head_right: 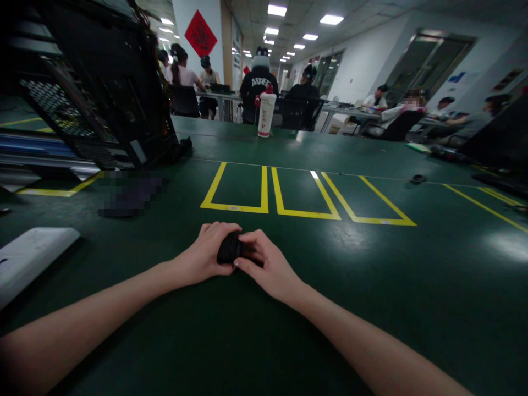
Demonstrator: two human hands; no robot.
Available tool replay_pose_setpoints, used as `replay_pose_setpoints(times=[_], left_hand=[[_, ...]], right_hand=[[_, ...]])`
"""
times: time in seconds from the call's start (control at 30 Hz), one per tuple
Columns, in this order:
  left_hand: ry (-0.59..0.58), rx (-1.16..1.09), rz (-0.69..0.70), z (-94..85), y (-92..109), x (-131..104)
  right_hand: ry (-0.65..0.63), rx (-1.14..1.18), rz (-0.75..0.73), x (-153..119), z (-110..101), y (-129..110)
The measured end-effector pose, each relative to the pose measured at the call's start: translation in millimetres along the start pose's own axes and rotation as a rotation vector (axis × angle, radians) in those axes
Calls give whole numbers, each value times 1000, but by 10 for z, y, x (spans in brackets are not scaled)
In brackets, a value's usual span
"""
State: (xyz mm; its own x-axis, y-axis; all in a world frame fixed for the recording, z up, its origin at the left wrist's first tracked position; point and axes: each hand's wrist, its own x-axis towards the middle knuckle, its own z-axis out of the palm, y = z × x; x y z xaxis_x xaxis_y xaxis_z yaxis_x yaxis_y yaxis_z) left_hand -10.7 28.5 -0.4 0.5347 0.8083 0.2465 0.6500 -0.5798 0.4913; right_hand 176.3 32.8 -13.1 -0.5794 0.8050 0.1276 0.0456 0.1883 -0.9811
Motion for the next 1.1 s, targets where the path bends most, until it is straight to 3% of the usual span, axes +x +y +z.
replay_pose_setpoints(times=[0.23, 0.37, 0.53, 0.77, 0.9, 1.1], left_hand=[[10, -6, -4, 6, -16, -9], [13, -1, 2, 10, -24, -16], [10, 21, 7, 23, -40, -16], [35, 21, 3, 55, -54, -8], [6, 11, -6, 6, -15, -12], [0, 0, -8, 6, -7, -5]], right_hand=[[76, -17, 64, 24, 31, 5], [42, -62, 102, 21, 19, -19], [-37, -9, 50, 9, -3, -21], [66, -31, 45, 35, 28, 11], [34, -80, 53, 24, 22, 4], [43, -155, -72, -19, 14, 15]])
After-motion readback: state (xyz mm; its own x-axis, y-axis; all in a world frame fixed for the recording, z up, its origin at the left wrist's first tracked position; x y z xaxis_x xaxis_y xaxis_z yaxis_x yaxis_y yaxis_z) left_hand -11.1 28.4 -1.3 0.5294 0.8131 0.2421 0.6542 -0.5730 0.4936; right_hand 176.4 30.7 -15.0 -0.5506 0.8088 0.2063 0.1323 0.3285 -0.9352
